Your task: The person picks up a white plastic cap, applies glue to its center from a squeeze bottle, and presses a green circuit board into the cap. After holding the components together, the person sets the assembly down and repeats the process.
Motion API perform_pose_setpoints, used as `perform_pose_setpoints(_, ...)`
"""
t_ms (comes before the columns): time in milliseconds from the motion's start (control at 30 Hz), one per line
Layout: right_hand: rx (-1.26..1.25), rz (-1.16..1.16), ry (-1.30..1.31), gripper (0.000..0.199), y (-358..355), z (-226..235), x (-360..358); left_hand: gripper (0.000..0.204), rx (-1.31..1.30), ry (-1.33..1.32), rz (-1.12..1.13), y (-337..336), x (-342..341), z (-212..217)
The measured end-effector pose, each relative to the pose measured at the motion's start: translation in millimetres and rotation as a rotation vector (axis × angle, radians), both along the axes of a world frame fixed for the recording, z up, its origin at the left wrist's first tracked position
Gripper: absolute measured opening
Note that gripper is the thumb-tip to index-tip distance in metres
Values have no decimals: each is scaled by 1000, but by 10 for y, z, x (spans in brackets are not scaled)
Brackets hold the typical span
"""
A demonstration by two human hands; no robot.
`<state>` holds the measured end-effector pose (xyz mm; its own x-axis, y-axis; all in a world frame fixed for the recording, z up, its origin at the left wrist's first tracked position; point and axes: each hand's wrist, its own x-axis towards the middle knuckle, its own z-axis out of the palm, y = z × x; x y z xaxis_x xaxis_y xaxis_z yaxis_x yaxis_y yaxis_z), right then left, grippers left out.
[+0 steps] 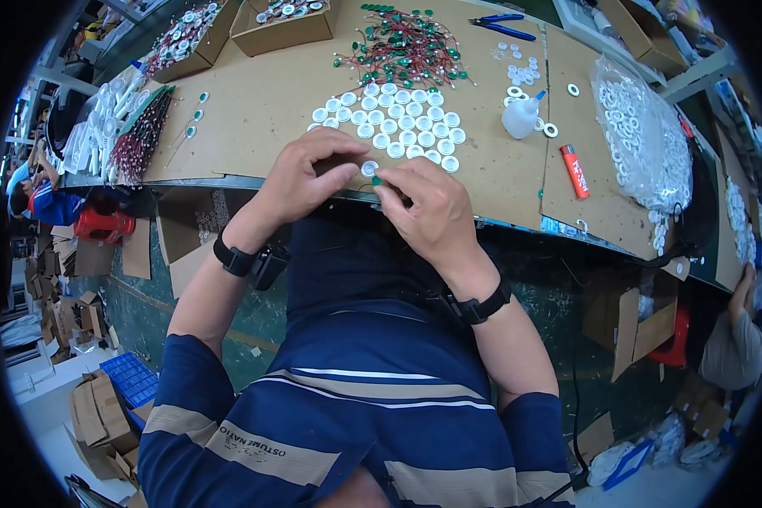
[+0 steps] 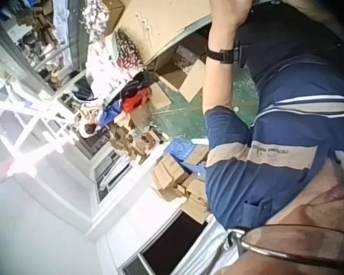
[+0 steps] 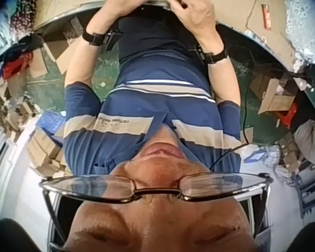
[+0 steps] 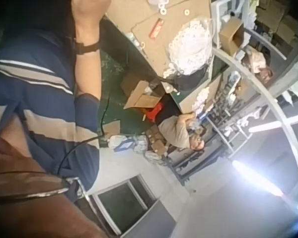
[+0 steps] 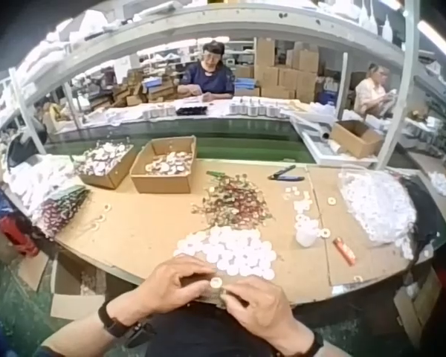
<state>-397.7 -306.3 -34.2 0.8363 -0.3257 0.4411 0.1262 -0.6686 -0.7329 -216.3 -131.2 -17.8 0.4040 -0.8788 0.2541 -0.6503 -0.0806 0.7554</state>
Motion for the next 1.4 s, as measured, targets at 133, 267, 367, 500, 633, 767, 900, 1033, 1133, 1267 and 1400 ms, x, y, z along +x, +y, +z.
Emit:
perform_pose_setpoints(133,13,-12,-4,21,15,-5,86,32,86,-6,36,87,-115,44)
perform_pose_setpoints(267,-3,-38,16,21,31,-37,131,26,112,75,114,101,-218,42)
perform_pose_setpoints(367,-27,-53,37,21,39,-41,149,22,84,7,154,88,-220,50)
perform_pose_setpoints(500,-75,-77,84,20,59,-10,192,19,48,-227,183,48,-217,45)
perform_pose_setpoints(633,-105,-92,149,18,75,16,218,17,57,-240,212,12,-233,22)
perform_pose_setpoints(767,-96,-97,203,17,61,45,242,17,68,-255,205,-13,-233,-10)
perform_pose_setpoints(900,-113,-93,246,18,54,77,255,16,48,-243,226,-22,-228,-58)
perform_pose_setpoints(1033,-125,-92,252,18,42,77,262,16,44,-225,234,-20,-233,-72)
perform_pose_setpoints(1133,-99,-104,226,17,41,61,250,16,41,-215,232,-25,-242,-70)
perform_pose_setpoints(1267,-105,-102,210,17,28,61,269,15,48,-212,244,-38,-239,-52)
perform_pose_setpoints(1400,-110,-92,200,17,28,71,270,13,50,-207,243,-43,-231,-49)
